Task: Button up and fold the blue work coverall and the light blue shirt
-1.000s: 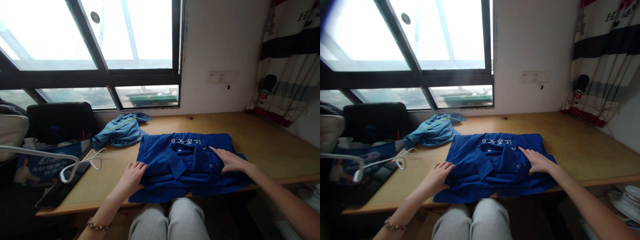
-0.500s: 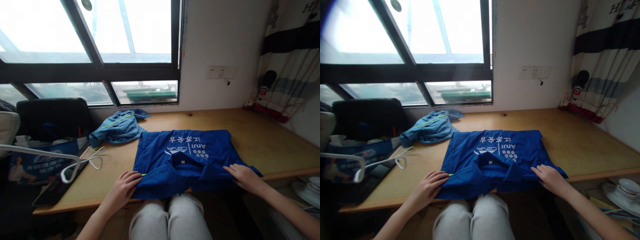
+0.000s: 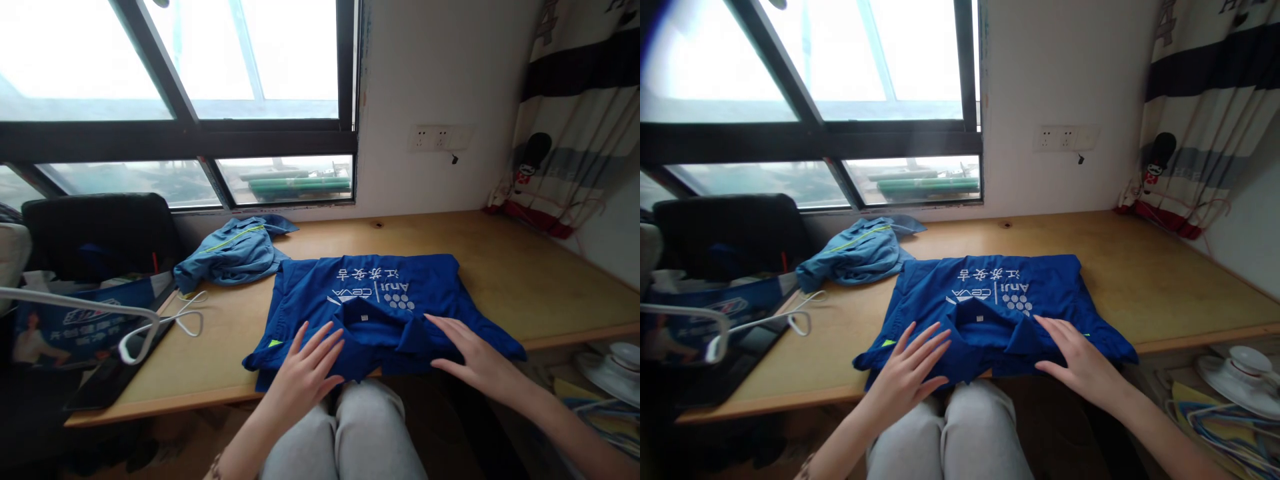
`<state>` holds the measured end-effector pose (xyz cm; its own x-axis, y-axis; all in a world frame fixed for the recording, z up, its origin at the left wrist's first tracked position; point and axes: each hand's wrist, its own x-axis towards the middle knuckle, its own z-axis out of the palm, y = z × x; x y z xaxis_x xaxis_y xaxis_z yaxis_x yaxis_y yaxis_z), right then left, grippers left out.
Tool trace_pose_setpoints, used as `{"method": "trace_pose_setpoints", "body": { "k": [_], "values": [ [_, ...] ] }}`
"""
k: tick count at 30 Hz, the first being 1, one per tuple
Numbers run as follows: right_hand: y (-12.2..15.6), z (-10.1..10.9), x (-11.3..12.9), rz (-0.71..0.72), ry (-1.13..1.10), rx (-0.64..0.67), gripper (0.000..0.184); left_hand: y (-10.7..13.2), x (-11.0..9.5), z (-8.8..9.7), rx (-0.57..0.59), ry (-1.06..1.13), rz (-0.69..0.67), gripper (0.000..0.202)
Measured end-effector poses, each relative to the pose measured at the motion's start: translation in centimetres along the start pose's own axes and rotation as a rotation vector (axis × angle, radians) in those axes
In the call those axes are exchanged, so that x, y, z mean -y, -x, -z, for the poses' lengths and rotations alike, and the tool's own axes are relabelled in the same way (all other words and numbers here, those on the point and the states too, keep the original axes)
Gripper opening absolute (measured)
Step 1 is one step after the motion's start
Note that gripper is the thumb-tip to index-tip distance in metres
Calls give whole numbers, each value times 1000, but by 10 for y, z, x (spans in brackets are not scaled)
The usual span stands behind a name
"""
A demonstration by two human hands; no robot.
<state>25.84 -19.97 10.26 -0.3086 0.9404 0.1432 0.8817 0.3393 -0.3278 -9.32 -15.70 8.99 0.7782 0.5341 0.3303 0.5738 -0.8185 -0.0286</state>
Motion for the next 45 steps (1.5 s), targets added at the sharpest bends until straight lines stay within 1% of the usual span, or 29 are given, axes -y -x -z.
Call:
{"method": "trace_pose_setpoints", "body": {
  "k": [2,3,5,7,8,11,14,16,18,21,24,26,28,29,30,32,33,34,35,37,39,40,42,45],
  "values": [
    [-25,-9,27,-27,-119,-74,60,-29,-13,-5,32,90,-17,51],
    [-35,-15,34,-63,-157,-123,58,-39,-17,-9,62,119,-11,47],
    [-51,-27,37,-183,-189,-200,54,-53,-16,-17,128,142,-2,26],
    [-57,-36,32,-308,-204,-238,49,-56,-9,-19,175,145,-20,7],
    [-55,-39,28,-346,-221,-245,46,-55,-3,-17,181,147,-35,5],
    [-39,-39,19,-396,-337,-294,38,-46,12,3,135,141,-59,15],
    [-17,-37,14,-461,-484,-350,34,-37,21,25,65,118,-58,23],
    [-7,-34,12,-475,-559,-360,33,-35,23,33,-15,116,-31,23],
    [-3,-31,15,-431,-580,-380,31,-35,22,33,-130,136,27,21],
    [-7,-22,24,-327,-518,-430,26,-37,17,23,-253,213,123,16],
    [-14,-19,34,-274,-455,-472,23,-35,7,2,-285,273,248,14],
    [-16,-25,36,-273,-438,-471,27,-31,1,-17,-286,277,330,15],
    [-16,-36,34,-268,-432,-432,39,-25,-1,-34,-265,262,346,29],
    [-15,-42,31,-257,-431,-402,45,-22,-1,-41,-237,250,320,37],
    [-13,-48,29,-241,-432,-369,50,-19,-1,-47,-198,234,276,39],
    [-8,-57,23,-216,-450,-305,50,-13,2,-51,-94,198,153,29],
    [-6,-58,21,-218,-471,-281,47,-11,3,-50,-40,183,92,22],
    [-5,-58,21,-231,-498,-265,45,-10,4,-47,6,174,40,20],
    [-5,-57,22,-250,-524,-254,45,-10,4,-43,42,170,1,23],
    [-10,-49,27,-274,-550,-237,52,-13,4,-34,92,176,-23,34],
    [-21,-40,33,-249,-527,-213,62,-19,3,-27,123,188,1,49],
    [-28,-38,34,-229,-512,-198,64,-22,3,-25,138,197,15,55],
    [-42,-39,29,-238,-489,-204,56,-26,4,-26,182,225,30,60],
    [-59,-57,3,-391,-382,-300,38,-26,7,-35,254,276,35,53]
  ]
}}
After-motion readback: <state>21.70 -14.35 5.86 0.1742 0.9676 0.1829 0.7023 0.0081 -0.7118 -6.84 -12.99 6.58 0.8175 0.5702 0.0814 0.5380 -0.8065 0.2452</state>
